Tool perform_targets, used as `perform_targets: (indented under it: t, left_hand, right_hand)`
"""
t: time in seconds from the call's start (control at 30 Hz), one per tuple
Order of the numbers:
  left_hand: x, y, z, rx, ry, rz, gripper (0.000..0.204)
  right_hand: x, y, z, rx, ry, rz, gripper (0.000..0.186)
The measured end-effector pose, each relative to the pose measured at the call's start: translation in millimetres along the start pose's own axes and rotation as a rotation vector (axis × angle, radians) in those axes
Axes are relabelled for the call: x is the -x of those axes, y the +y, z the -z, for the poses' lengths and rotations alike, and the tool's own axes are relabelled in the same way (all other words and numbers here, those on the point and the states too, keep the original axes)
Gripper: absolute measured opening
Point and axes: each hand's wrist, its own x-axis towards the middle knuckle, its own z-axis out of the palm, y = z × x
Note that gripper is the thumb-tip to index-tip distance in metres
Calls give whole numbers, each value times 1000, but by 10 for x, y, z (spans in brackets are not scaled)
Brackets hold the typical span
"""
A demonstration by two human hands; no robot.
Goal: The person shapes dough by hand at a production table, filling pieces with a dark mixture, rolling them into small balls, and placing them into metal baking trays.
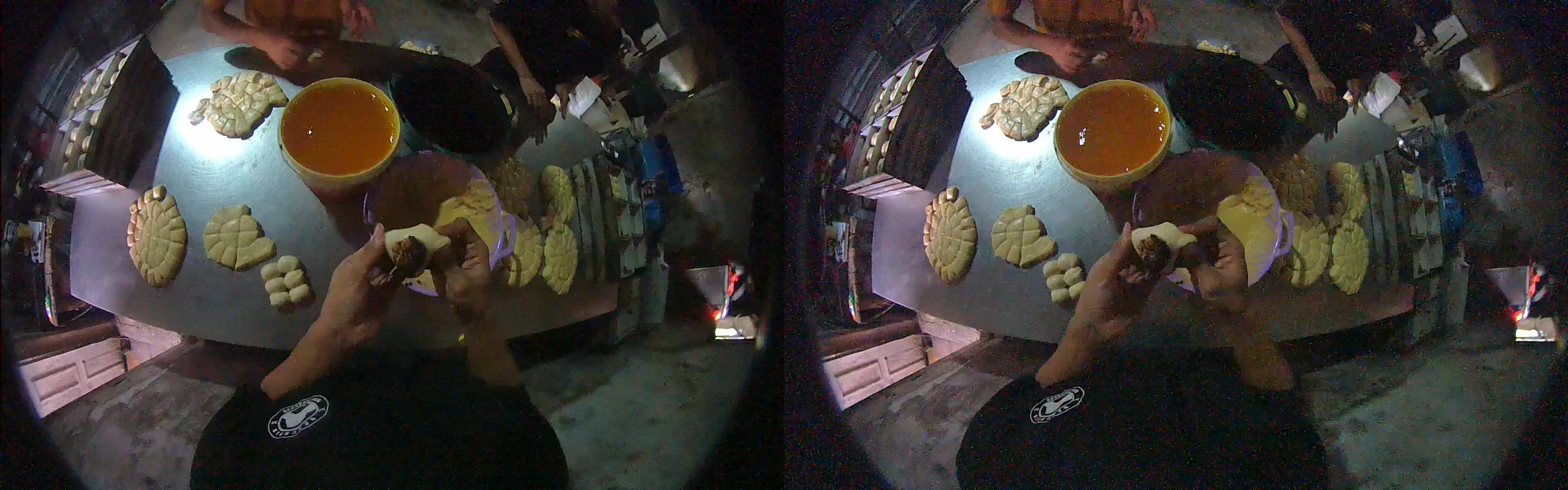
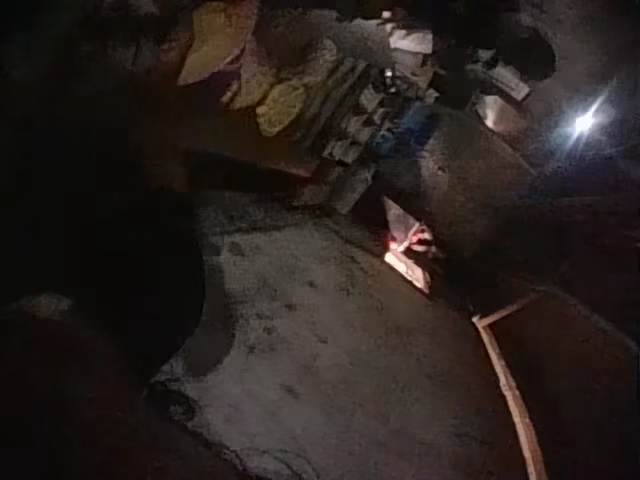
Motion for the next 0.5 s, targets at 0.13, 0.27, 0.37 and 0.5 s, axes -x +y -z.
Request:
perform_targets:
  t: [0.13,0.27,0.37,0.5]
  left_hand:
    - [228,-282,-104,-30,73,-31,37]
    - [409,-629,-164,-405,-172,-369,42]
    - [542,-827,-208,-499,-177,-427,40]
    - [688,-1013,-224,-650,-84,-530,34]
  right_hand:
    - [407,-147,150,457,-63,198,42]
    - [697,-563,33,1146,-117,479,51]
    - [883,-476,89,918,-51,533,44]
    - [1101,-455,245,735,-158,508,40]
